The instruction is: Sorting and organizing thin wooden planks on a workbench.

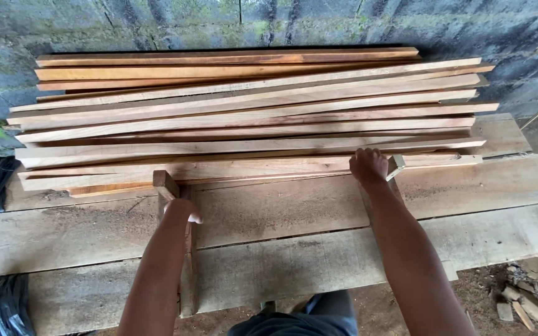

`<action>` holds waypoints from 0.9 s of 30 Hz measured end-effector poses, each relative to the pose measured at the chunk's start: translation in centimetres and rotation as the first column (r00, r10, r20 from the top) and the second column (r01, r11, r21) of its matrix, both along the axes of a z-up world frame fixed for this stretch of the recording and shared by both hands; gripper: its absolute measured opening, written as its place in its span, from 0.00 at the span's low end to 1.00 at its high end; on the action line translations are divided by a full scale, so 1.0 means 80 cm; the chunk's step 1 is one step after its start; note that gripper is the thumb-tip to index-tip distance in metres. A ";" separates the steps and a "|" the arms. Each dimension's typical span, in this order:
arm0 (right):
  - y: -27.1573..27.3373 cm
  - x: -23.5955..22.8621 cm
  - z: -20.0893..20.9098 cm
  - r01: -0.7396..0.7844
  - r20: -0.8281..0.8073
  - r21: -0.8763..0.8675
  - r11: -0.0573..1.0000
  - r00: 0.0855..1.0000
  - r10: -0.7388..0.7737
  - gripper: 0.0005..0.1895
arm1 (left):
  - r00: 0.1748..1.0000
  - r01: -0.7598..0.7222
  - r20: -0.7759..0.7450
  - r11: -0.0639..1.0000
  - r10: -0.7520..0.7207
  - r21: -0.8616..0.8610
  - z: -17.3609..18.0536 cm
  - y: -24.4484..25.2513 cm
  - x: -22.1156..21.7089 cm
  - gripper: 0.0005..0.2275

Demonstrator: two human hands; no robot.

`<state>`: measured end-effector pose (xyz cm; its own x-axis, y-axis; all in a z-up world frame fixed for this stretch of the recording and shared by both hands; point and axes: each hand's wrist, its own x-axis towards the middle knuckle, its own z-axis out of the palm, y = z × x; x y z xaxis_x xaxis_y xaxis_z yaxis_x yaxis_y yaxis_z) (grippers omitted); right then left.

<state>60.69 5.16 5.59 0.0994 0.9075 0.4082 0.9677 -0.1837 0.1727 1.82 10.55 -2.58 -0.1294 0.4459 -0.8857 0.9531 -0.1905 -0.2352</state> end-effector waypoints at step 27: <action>0.201 -0.088 0.124 -0.488 0.002 0.269 0.830 0.862 0.507 0.19 | 0.717 0.017 0.161 0.248 -0.679 0.969 0.224 0.191 0.017 0.12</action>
